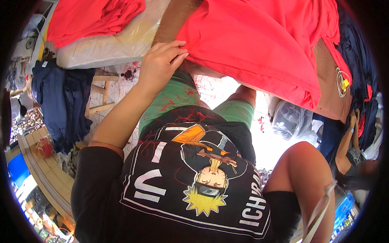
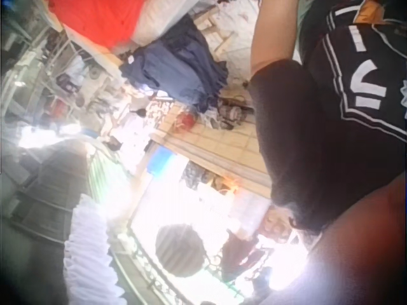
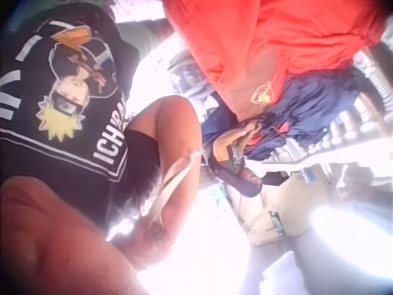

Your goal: The person trims loose threads from red shirts using a small pair of shears, handling the shirts one at a time on a work table.

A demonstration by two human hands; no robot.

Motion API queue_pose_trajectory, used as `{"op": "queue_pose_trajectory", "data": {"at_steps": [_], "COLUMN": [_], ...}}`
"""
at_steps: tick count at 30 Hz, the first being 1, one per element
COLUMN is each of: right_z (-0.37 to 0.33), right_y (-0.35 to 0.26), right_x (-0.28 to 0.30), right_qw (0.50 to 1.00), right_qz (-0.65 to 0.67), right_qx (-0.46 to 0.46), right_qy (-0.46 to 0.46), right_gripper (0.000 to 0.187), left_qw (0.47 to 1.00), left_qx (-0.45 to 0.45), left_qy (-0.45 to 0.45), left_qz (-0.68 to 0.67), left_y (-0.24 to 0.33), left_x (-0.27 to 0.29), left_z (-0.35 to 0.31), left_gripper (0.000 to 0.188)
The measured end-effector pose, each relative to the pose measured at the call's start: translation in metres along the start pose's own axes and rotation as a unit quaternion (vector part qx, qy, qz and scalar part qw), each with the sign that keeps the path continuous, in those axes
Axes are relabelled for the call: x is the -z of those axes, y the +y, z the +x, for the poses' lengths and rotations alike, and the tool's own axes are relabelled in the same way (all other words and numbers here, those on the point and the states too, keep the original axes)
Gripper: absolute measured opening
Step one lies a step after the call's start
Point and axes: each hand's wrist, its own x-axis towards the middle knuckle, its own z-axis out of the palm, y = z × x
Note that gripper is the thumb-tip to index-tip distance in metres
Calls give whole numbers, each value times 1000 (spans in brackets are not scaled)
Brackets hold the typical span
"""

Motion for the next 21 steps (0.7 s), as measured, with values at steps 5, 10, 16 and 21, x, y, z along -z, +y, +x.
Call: {"op": "queue_pose_trajectory", "data": {"at_steps": [5, 10, 16, 21], "right_z": [8, 11, 8, 6], "right_y": [-6, -10, -19, -23], "right_x": [-4, -3, -1, 0], "right_qw": [999, 998, 997, 996], "right_qz": [-10, -22, -28, -30], "right_qx": [17, 15, 13, 11], "right_qy": [-44, -63, -75, -82], "right_gripper": [30, 32, 35, 37], "left_qw": [993, 845, 961, 999], "left_qx": [10, 116, 58, -17], "left_qy": [-103, -519, -269, -44], "left_qz": [-59, 58, -19, -23], "left_y": [0, 9, 9, 11], "left_x": [26, 82, 69, 10], "left_z": [8, 29, 20, 12], "left_gripper": [16, 20, 19, 21]}}
